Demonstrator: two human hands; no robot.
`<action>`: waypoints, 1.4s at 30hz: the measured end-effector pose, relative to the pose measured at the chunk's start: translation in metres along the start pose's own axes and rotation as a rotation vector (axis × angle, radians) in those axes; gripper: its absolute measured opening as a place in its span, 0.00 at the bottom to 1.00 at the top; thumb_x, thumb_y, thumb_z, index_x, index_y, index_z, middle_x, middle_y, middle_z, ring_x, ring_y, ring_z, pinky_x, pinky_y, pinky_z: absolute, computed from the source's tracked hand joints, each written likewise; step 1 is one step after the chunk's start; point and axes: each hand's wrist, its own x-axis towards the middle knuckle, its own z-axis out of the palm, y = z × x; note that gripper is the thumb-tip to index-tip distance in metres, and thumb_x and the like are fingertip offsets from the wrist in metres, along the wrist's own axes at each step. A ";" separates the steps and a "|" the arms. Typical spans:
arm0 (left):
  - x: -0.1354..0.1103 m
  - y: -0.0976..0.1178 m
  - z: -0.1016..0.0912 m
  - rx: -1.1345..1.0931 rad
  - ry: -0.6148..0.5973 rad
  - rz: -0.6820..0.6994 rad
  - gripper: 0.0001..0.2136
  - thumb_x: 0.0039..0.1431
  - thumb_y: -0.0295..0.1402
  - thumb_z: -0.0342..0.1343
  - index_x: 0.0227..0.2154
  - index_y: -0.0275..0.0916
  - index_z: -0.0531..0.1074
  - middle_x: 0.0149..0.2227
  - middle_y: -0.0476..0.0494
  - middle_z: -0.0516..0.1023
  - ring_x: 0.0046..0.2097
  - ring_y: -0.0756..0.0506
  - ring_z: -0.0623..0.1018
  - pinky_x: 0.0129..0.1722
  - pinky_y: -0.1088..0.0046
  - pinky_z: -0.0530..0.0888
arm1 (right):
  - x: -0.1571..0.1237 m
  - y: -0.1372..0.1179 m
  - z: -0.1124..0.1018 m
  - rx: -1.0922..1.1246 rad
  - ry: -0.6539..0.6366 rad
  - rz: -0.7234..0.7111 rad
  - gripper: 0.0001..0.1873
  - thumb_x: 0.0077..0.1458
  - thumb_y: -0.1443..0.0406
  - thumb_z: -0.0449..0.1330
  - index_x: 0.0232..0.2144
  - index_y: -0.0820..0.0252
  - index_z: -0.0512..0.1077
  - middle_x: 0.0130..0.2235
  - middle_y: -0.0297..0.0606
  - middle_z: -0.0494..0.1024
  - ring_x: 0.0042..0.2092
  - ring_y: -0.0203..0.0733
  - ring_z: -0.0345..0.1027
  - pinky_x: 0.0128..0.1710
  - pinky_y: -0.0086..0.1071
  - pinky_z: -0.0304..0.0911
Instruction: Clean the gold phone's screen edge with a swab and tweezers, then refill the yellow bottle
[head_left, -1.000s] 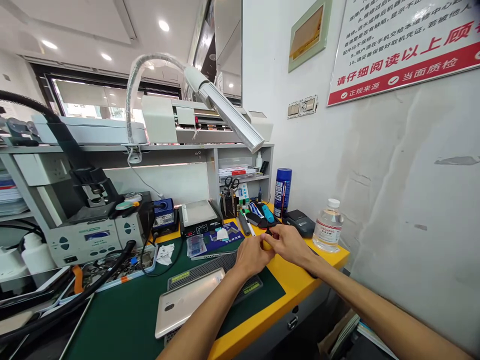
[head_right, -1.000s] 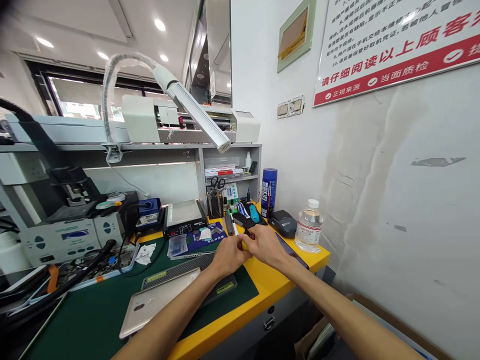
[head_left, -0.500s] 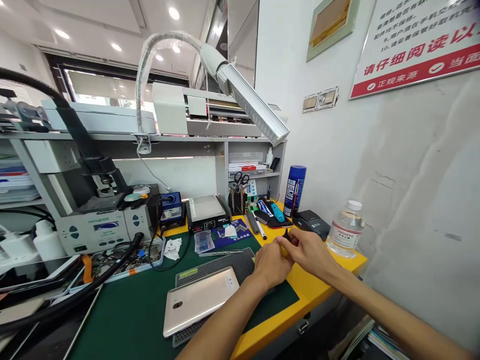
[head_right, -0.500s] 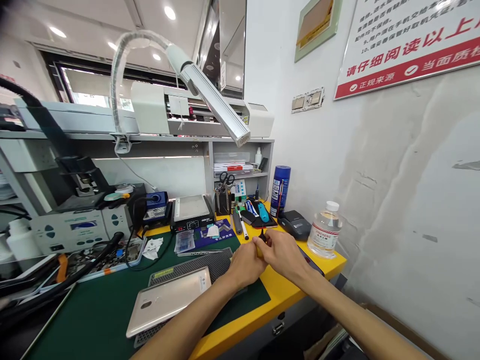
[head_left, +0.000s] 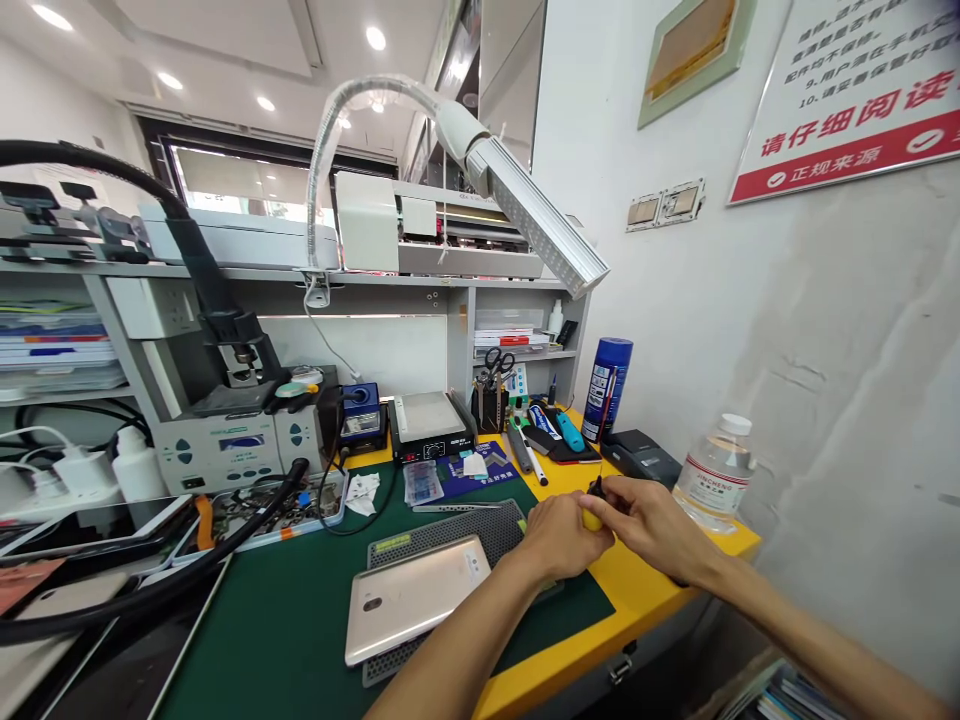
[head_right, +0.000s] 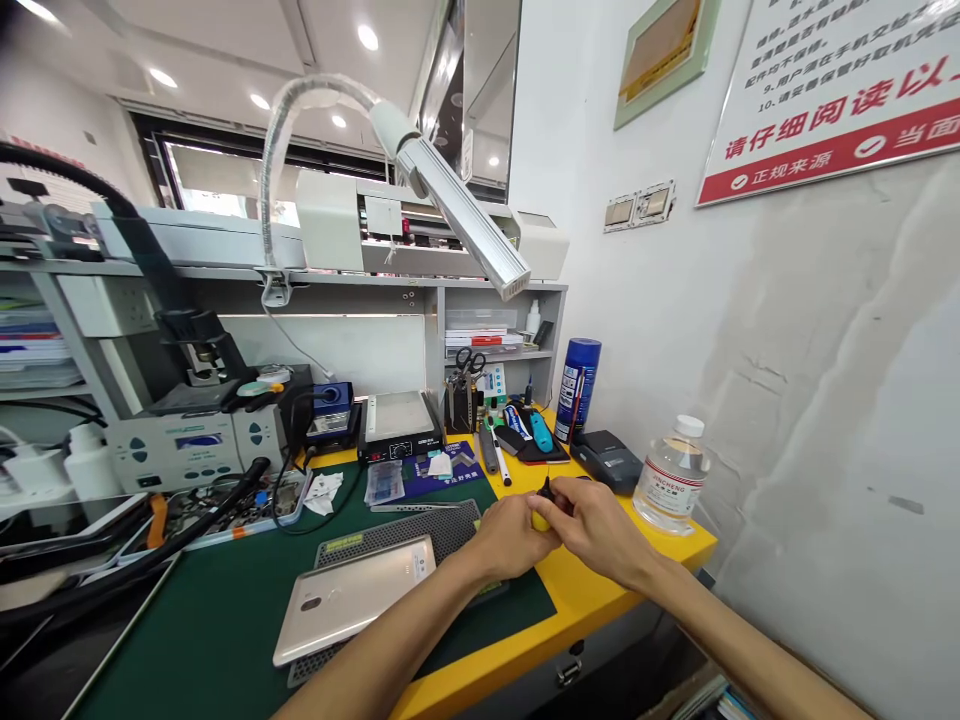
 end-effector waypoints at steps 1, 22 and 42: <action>-0.001 0.001 -0.001 -0.009 -0.002 0.005 0.11 0.59 0.40 0.56 0.40 0.40 0.74 0.39 0.45 0.81 0.39 0.43 0.79 0.35 0.70 0.73 | 0.000 0.000 -0.002 0.008 -0.020 -0.005 0.25 0.64 0.49 0.52 0.21 0.54 0.52 0.22 0.28 0.58 0.25 0.36 0.50 0.25 0.32 0.46; -0.004 -0.001 0.005 -0.006 0.033 -0.004 0.13 0.53 0.43 0.55 0.38 0.43 0.73 0.37 0.45 0.82 0.38 0.40 0.79 0.31 0.71 0.68 | 0.007 -0.015 -0.032 0.031 -0.192 0.058 0.14 0.58 0.53 0.61 0.37 0.57 0.73 0.35 0.36 0.76 0.35 0.42 0.68 0.34 0.34 0.63; -0.005 -0.001 0.003 0.030 -0.018 -0.019 0.16 0.61 0.45 0.56 0.42 0.38 0.73 0.40 0.43 0.80 0.41 0.42 0.78 0.40 0.64 0.74 | 0.013 -0.018 -0.038 0.060 -0.207 0.122 0.17 0.56 0.54 0.62 0.43 0.58 0.76 0.39 0.39 0.79 0.35 0.43 0.71 0.33 0.33 0.64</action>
